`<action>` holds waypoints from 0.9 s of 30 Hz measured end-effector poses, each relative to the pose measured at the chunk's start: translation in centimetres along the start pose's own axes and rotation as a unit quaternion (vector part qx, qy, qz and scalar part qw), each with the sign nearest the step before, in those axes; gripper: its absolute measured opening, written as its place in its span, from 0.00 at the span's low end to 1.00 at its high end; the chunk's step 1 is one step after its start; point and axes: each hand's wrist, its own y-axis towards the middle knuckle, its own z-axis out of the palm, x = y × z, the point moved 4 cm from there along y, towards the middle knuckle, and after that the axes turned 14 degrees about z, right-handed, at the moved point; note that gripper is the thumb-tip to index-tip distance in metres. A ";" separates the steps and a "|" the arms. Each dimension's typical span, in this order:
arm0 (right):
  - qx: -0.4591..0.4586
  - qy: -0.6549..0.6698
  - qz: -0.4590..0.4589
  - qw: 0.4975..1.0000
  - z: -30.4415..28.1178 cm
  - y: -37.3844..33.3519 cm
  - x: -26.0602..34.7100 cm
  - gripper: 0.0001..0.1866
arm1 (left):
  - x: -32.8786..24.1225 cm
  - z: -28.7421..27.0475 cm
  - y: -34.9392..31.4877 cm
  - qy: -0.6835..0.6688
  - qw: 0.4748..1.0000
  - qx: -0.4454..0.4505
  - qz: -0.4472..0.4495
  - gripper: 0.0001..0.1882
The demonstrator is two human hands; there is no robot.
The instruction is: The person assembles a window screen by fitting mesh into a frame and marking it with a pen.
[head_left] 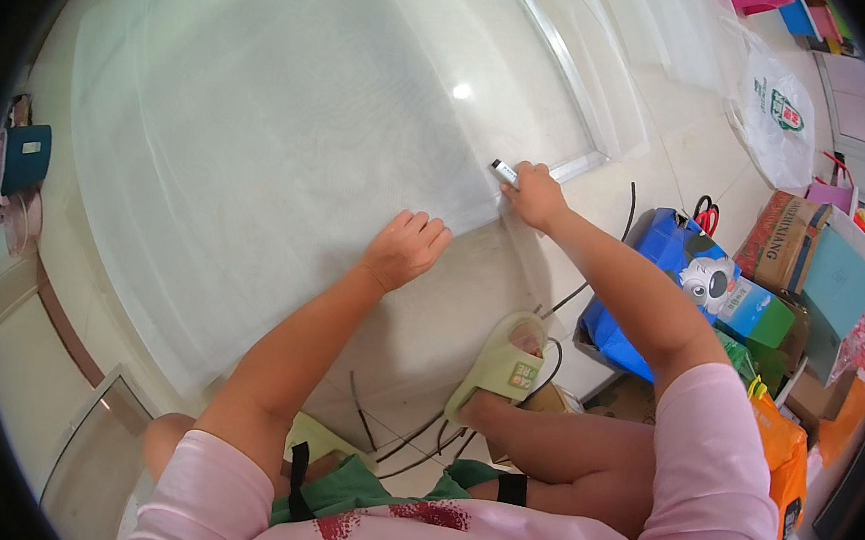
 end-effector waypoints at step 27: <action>-0.202 0.006 0.016 0.979 2.0 -3.6 1.4 0.17 | -1.2 1.4 -1.9 0.009 0.995 0.048 0.082 0.20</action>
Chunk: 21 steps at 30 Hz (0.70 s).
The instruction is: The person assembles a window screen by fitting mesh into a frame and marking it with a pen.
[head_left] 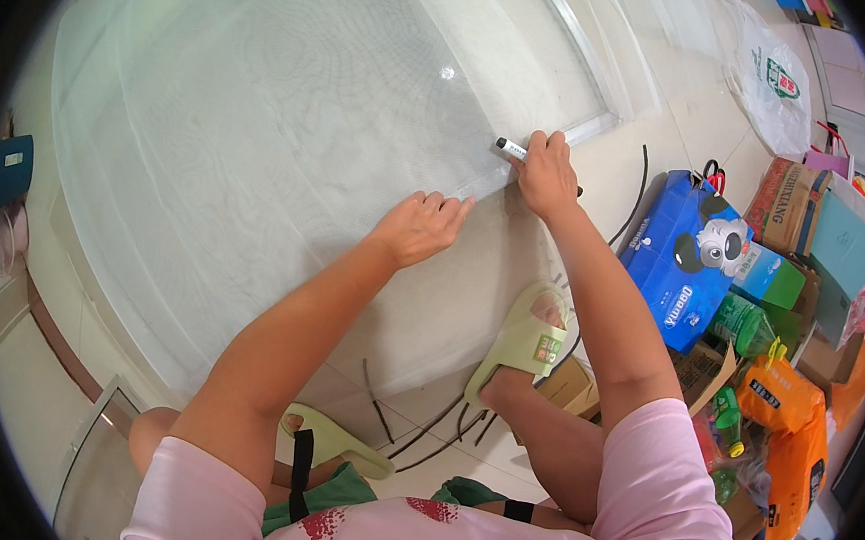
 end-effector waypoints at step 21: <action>0.213 0.462 0.248 0.824 4.8 -5.7 4.5 0.09 | -0.9 -0.4 -3.4 -0.129 0.978 0.032 -0.162 0.25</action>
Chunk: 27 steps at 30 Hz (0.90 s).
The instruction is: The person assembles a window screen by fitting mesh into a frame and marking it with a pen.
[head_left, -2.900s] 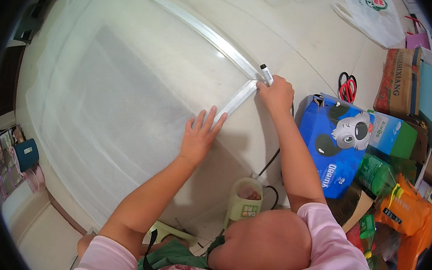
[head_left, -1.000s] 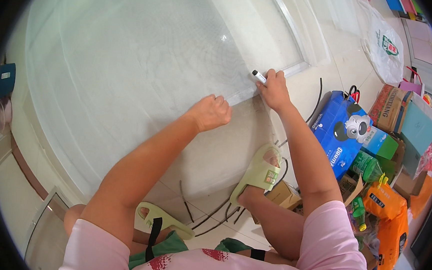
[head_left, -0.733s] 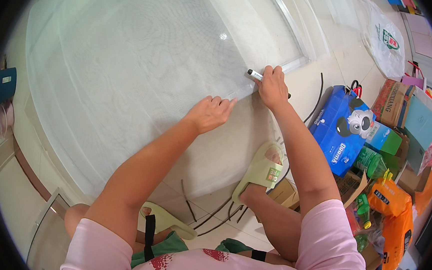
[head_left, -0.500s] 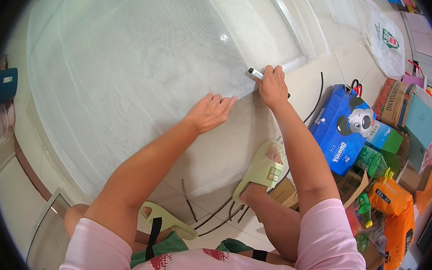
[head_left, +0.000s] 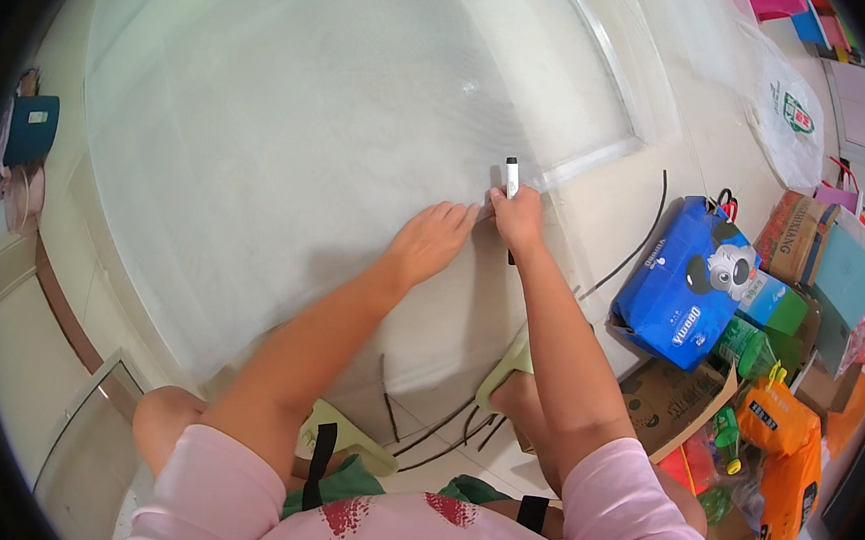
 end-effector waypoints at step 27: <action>0.041 -0.227 -0.141 0.963 9.4 -5.9 -1.5 0.08 | 2.3 -1.7 -10.4 -0.268 0.931 -0.129 -0.210 0.30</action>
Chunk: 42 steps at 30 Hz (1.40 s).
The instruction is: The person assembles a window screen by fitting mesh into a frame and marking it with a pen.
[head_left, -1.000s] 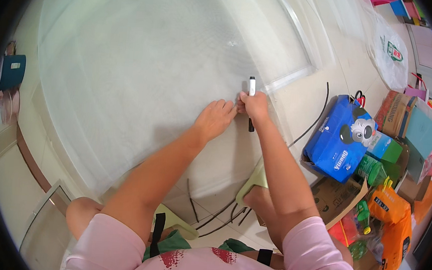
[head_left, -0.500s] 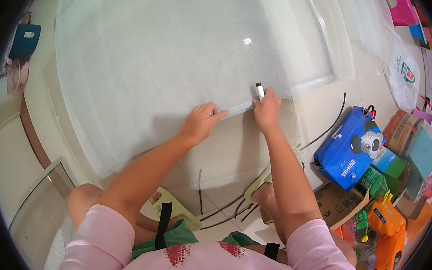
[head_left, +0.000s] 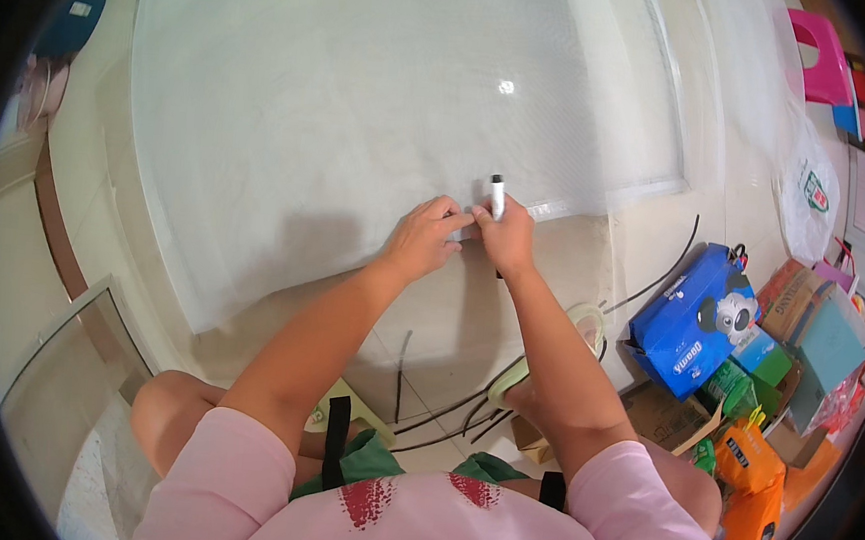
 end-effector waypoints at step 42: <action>-0.149 -0.223 -0.149 0.952 6.1 -2.6 -1.1 0.14 | 2.0 -10.0 -21.0 0.336 0.936 -0.032 0.098 0.09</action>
